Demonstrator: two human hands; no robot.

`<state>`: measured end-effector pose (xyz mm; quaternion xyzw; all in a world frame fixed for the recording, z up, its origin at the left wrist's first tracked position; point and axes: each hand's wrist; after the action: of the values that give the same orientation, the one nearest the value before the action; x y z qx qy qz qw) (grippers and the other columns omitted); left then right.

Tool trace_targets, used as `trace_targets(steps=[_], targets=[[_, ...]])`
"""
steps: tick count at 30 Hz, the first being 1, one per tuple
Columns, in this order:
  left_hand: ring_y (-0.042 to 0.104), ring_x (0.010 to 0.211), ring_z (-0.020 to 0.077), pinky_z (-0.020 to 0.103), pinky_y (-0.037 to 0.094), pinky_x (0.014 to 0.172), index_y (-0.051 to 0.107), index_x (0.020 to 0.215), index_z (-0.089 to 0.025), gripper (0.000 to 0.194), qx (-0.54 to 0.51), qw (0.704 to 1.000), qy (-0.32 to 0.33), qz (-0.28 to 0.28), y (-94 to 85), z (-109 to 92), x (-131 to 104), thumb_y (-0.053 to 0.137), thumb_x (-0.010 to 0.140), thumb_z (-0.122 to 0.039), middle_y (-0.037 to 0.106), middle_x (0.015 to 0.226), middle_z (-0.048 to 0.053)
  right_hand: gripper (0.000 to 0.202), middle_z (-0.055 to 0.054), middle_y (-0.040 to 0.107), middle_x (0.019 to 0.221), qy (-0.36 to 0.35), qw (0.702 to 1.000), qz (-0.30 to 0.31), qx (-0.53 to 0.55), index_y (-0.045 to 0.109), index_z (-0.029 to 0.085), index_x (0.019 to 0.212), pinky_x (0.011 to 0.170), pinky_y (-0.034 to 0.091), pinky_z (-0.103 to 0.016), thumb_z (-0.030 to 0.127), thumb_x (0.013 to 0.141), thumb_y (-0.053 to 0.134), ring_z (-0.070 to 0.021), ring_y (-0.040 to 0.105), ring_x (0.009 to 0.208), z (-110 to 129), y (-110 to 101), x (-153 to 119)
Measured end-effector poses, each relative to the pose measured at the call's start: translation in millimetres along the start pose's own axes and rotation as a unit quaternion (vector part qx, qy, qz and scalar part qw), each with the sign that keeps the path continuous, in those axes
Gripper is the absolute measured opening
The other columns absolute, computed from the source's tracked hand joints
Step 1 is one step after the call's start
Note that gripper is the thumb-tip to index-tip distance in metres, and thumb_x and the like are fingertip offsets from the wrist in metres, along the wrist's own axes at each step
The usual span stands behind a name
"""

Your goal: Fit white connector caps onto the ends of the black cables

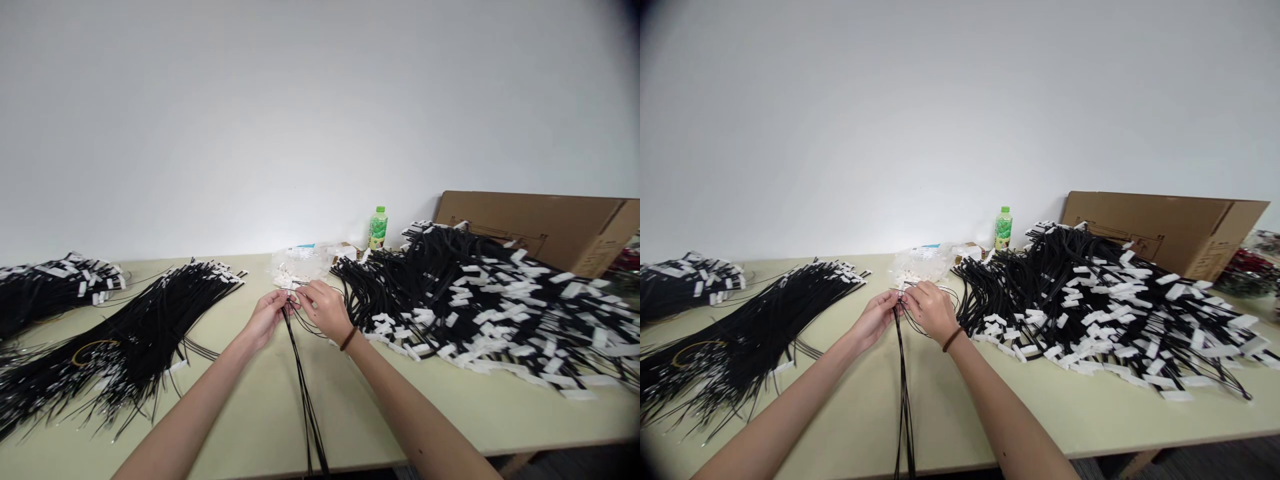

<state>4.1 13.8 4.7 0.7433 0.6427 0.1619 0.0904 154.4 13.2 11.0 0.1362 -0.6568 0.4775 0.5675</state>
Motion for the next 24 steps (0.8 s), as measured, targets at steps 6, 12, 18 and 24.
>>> trace_targets(steps=[6, 12, 18, 24], targets=[[0.055, 0.065, 0.0121, 0.024, 0.043, 0.063, 0.063, 0.071, -0.012, 0.027, 0.005, 1.000, -0.004, -0.002, -1.3, 0.3, 0.0, 0.075, 0.060, -0.033, 0.062, 0.074, 0.004, 0.021, -0.004, 0.056, 0.071, -0.004, 1.000, -0.004, -0.002, 0.061, 0.017, 0.080, 0.064, 0.038, -0.025, 0.020, 0.090, 0.043, -0.0155, 0.052, 0.070, 0.4, -0.2, 0.6], [0.057, 0.068, 0.0135, 0.024, 0.044, 0.065, 0.063, 0.070, -0.012, 0.021, -0.007, 1.000, -0.002, -0.012, -2.5, -3.0, 0.6, 0.073, 0.064, -0.029, 0.062, 0.074, 0.004, 0.023, -0.003, 0.055, 0.069, -0.001, 1.000, -0.014, -0.001, 0.061, 0.017, 0.080, 0.064, 0.038, -0.024, 0.020, 0.091, 0.041, -0.0150, 0.051, 0.069, 0.4, -1.3, 0.4], [0.058, 0.068, 0.0126, 0.024, 0.044, 0.065, 0.062, 0.072, -0.012, 0.016, -0.012, 1.000, -0.001, -0.017, -2.8, -4.8, 0.6, 0.070, 0.068, -0.026, 0.062, 0.075, 0.004, 0.021, -0.004, 0.056, 0.070, -0.005, 1.000, -0.021, 0.005, 0.061, 0.016, 0.083, 0.064, 0.038, -0.024, 0.019, 0.091, 0.042, -0.0149, 0.052, 0.070, 0.6, -1.1, 1.2], [0.058, 0.068, 0.0134, 0.024, 0.044, 0.064, 0.061, 0.071, -0.011, 0.018, -0.015, 1.000, -0.001, -0.021, -1.5, -5.5, -0.2, 0.071, 0.066, -0.026, 0.062, 0.075, 0.004, 0.021, -0.004, 0.057, 0.071, -0.002, 1.000, -0.011, 0.000, 0.061, 0.017, 0.083, 0.065, 0.039, -0.024, 0.019, 0.090, 0.042, -0.0151, 0.053, 0.072, 1.0, -1.2, 1.2]])
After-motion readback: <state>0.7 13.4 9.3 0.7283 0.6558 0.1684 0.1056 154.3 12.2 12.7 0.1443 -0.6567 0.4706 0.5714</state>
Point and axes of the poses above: each hand's wrist, its own x-axis towards the middle knuckle, its own y-axis out of the palm, z = x × y
